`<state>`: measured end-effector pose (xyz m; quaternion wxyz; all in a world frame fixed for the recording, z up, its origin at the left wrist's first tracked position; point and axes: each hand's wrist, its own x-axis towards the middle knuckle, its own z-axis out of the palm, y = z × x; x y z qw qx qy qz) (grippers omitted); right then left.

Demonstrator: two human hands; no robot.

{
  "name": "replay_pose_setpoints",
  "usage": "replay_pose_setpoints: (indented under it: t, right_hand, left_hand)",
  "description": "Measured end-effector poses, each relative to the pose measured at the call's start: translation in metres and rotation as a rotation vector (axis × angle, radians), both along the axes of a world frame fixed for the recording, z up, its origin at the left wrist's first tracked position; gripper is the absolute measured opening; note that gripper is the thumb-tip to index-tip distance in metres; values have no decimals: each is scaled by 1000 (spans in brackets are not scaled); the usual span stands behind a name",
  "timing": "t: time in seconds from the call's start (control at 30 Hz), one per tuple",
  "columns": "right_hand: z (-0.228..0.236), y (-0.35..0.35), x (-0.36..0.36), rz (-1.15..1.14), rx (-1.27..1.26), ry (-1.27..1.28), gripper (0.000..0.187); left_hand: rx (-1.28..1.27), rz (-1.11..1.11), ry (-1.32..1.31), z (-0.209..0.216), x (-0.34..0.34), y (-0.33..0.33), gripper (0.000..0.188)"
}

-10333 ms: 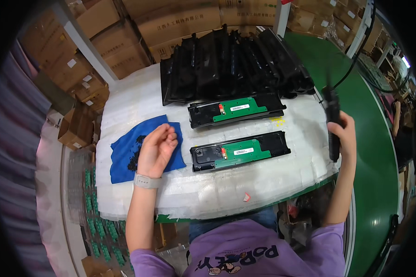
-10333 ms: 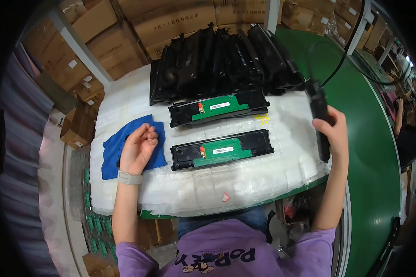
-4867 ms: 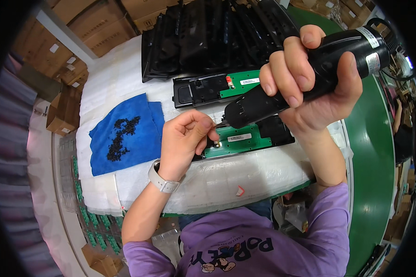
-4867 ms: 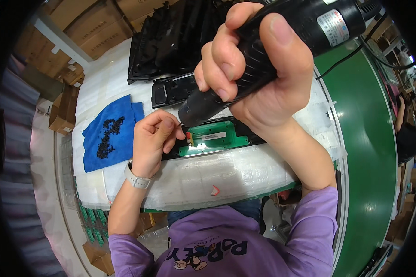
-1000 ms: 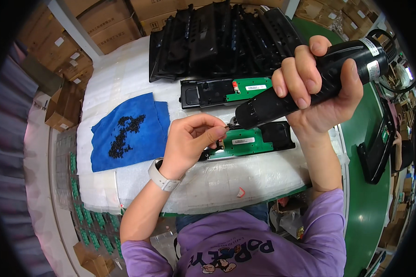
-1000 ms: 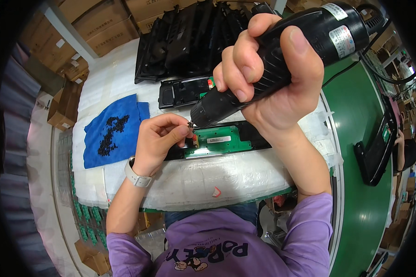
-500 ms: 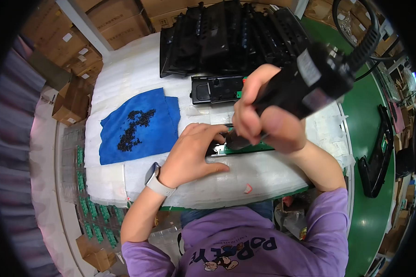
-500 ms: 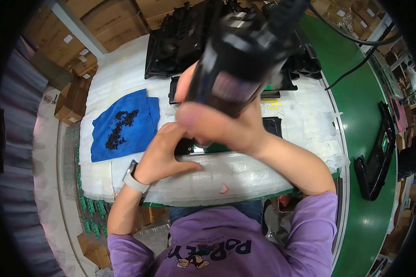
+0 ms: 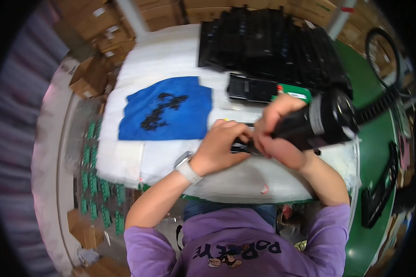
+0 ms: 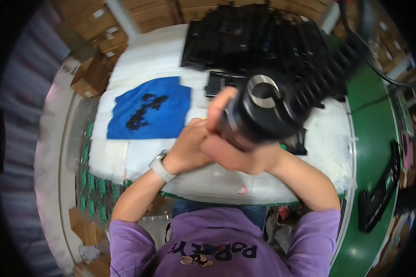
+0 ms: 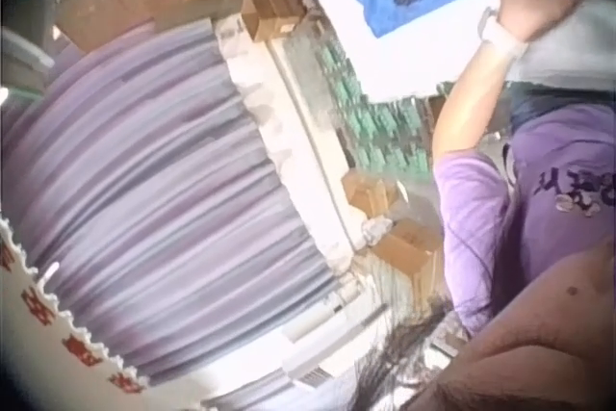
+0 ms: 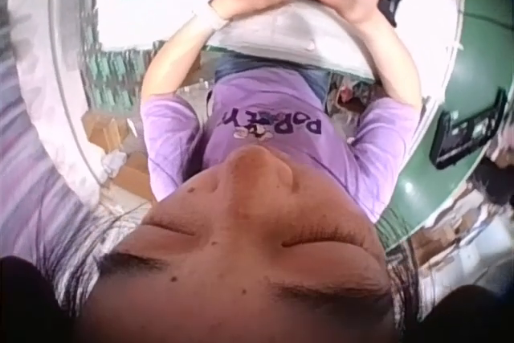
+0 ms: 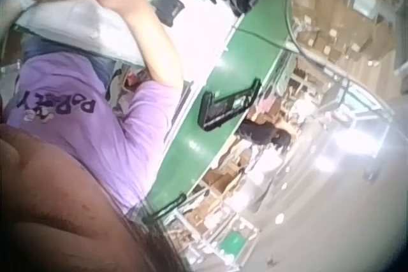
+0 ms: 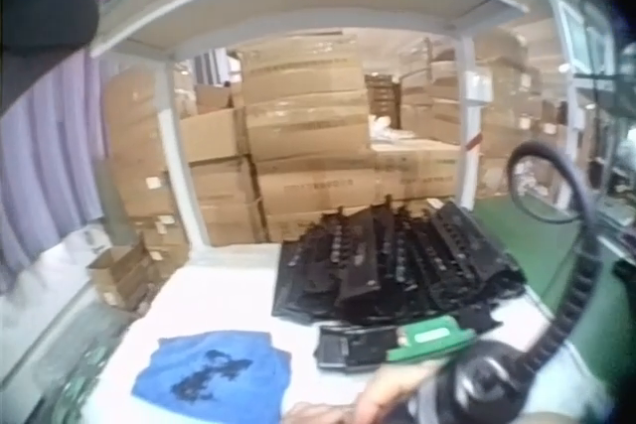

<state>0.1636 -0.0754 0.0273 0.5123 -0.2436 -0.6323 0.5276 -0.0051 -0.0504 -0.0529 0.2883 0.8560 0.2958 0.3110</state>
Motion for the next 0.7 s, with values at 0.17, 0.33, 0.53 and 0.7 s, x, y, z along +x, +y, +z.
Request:
replay_pose_setpoints:
  t: [0.17,0.33,0.53,0.7]
  right_hand:
    - [10,1,-10,118,256,-270,35]
    - [0,3,-9,95,279,-219,31]
    - [14,-6,-8,88,420,-290,30]
    - [18,-16,4,156,-48,246,40]
  left_hand:
    - [46,27,-86,-10,-3,-4,28]
    - [93,32,-98,-11,-1,-4,29]
    - [103,16,-80,-6,-2,-2,28]
    - [231,-12,-121,18,-9,-7,31]
